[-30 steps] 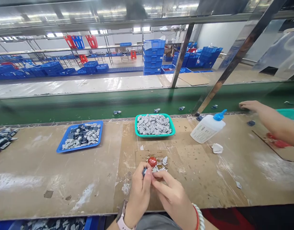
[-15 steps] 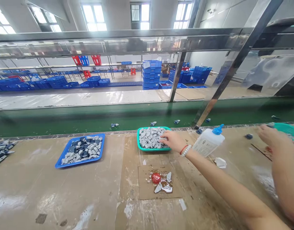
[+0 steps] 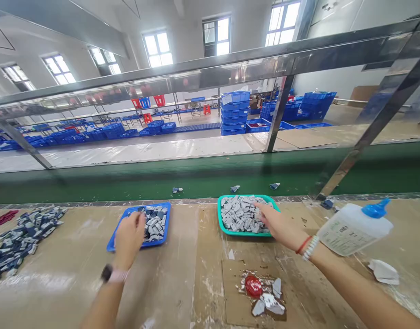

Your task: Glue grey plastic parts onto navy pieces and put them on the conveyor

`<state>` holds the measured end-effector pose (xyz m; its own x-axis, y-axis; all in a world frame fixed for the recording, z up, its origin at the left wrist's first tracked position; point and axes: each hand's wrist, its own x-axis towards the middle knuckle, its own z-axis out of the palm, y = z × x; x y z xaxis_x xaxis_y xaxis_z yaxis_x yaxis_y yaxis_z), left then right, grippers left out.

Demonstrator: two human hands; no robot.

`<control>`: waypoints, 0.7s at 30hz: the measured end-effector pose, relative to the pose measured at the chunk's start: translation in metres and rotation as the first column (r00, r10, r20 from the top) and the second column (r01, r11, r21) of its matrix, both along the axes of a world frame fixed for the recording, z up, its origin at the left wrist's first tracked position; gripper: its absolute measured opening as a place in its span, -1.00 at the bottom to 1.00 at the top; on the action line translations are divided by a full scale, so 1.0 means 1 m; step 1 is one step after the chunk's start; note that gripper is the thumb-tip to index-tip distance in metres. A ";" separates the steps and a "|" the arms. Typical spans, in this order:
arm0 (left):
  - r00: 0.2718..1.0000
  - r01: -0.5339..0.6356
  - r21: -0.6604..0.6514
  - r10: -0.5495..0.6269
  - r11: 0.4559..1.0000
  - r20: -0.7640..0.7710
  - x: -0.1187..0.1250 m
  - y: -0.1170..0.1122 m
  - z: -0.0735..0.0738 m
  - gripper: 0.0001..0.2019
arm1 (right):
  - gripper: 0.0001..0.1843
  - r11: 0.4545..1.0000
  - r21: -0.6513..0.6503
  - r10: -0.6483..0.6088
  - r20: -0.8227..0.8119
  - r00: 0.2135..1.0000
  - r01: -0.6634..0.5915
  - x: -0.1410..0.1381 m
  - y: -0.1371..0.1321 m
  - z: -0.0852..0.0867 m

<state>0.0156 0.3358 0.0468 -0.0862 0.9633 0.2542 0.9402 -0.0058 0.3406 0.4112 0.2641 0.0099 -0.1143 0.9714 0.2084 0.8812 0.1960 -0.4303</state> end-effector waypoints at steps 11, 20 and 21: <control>0.974 -0.182 -0.358 0.117 0.916 -0.196 0.087 0.222 -0.026 -0.73 | -0.79 0.986 -0.032 -0.167 -0.265 0.950 0.165 0.044 -0.115 -0.066; 0.986 0.164 -0.233 -0.154 0.958 0.059 0.089 0.182 -0.001 -0.43 | -0.76 0.951 -0.109 -0.310 -0.320 0.895 0.290 0.040 -0.128 -0.064; 0.977 0.204 -0.206 -0.185 0.957 0.107 0.087 0.164 0.001 -0.42 | -0.76 0.947 -0.115 -0.320 -0.319 0.892 0.298 0.042 -0.129 -0.064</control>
